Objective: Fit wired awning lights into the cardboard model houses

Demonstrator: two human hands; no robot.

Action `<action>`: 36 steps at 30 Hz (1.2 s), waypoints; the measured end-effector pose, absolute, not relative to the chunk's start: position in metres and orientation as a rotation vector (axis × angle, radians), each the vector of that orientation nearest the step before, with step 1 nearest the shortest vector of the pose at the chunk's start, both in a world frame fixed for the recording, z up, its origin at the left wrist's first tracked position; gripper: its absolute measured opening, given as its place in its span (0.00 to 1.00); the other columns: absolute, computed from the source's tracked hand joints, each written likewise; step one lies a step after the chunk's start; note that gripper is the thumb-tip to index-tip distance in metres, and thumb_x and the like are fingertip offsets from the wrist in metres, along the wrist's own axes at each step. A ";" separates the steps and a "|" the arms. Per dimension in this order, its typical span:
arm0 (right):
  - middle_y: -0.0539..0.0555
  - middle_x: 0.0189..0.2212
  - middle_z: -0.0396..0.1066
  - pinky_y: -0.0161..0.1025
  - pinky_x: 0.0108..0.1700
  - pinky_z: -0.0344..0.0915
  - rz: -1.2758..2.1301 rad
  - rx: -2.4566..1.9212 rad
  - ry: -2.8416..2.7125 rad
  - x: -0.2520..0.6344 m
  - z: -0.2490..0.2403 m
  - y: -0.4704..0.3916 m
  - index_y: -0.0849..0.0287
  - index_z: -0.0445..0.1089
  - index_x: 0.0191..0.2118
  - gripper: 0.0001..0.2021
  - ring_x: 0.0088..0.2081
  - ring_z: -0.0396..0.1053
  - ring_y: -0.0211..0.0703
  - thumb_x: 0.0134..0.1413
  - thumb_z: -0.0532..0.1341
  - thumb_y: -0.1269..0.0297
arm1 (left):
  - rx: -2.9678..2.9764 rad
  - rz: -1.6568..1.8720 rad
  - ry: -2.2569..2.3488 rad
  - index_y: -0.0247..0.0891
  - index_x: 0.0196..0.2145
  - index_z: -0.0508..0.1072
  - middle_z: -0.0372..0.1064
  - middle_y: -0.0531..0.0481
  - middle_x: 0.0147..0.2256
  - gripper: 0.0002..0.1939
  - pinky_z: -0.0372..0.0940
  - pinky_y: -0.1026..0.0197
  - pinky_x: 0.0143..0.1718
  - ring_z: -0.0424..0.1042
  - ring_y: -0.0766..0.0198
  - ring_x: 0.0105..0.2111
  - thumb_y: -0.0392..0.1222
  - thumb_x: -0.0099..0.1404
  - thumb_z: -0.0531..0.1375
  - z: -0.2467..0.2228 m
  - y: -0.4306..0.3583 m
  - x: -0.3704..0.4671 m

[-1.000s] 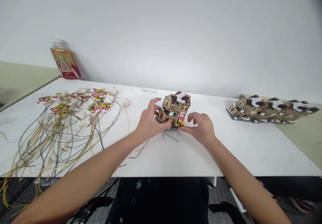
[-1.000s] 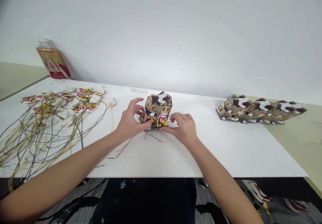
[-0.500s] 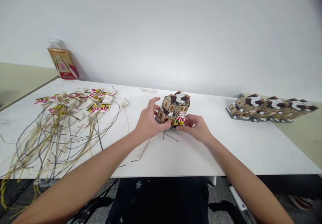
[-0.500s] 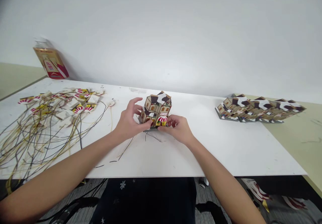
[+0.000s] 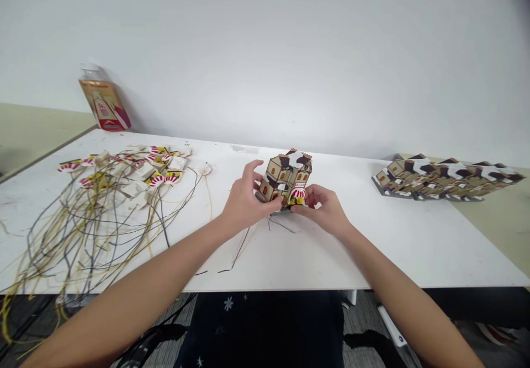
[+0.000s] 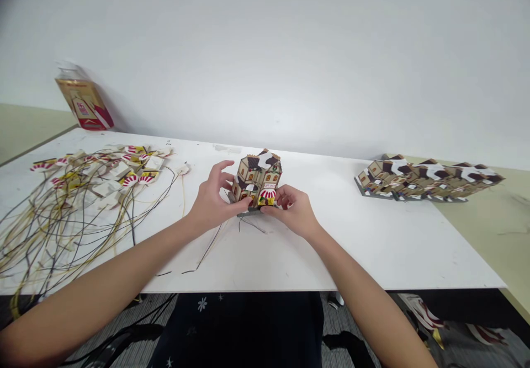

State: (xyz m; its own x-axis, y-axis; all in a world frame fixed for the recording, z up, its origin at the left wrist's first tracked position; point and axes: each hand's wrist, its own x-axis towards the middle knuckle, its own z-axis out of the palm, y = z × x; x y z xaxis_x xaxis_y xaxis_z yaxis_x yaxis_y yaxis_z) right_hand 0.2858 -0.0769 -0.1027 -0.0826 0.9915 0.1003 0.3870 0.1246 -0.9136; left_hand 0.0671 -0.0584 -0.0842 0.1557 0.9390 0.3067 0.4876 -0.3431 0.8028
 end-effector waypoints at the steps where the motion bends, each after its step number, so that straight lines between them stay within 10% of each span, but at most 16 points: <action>1: 0.48 0.25 0.66 0.35 0.28 0.56 0.956 -1.368 -1.602 0.286 -0.103 -0.077 0.58 0.68 0.31 0.17 0.26 0.58 0.35 0.40 0.72 0.54 | 1.904 1.109 1.353 0.43 0.59 0.54 0.72 0.48 0.39 0.42 0.66 0.58 0.34 0.72 0.60 0.35 0.49 0.50 0.67 -0.084 -0.058 0.067; 11: 0.52 0.26 0.71 0.37 0.30 0.63 0.764 -1.304 -1.678 0.285 -0.098 -0.079 0.58 0.72 0.31 0.11 0.26 0.62 0.36 0.51 0.65 0.55 | 1.857 1.083 1.379 0.44 0.60 0.53 0.72 0.48 0.41 0.43 0.67 0.59 0.33 0.71 0.60 0.36 0.51 0.51 0.67 -0.087 -0.056 0.066; 24: 0.54 0.38 0.71 0.40 0.34 0.64 0.479 -1.540 -1.621 0.290 -0.108 -0.071 0.56 0.64 0.39 0.26 0.34 0.66 0.42 0.37 0.72 0.49 | 1.826 1.024 1.291 0.43 0.55 0.63 0.72 0.47 0.41 0.34 0.69 0.59 0.33 0.73 0.59 0.36 0.45 0.50 0.66 -0.084 -0.054 0.064; 29: 0.59 0.52 0.69 0.46 0.46 0.65 0.820 -1.465 -1.673 0.291 -0.106 -0.069 0.55 0.63 0.55 0.34 0.49 0.68 0.50 0.42 0.70 0.48 | 1.795 0.989 1.223 0.42 0.53 0.65 0.71 0.48 0.39 0.31 0.68 0.61 0.30 0.72 0.61 0.33 0.43 0.50 0.64 -0.084 -0.052 0.062; 36: 0.56 0.46 0.73 0.44 0.47 0.62 0.970 -1.423 -1.690 0.290 -0.104 -0.067 0.57 0.70 0.48 0.27 0.47 0.69 0.48 0.42 0.70 0.51 | 1.876 0.952 1.081 0.43 0.57 0.62 0.70 0.45 0.45 0.33 0.70 0.55 0.42 0.71 0.60 0.40 0.47 0.54 0.65 -0.085 -0.049 0.058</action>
State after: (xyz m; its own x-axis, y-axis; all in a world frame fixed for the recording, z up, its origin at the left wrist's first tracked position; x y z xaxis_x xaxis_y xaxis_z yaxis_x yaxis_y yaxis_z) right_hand 0.2902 -0.0674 -0.1037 -0.1389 0.9889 0.0527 0.4533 0.1108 -0.8844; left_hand 0.0583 -0.0494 -0.0851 0.3641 0.9032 0.2271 0.3395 -0.3558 0.8707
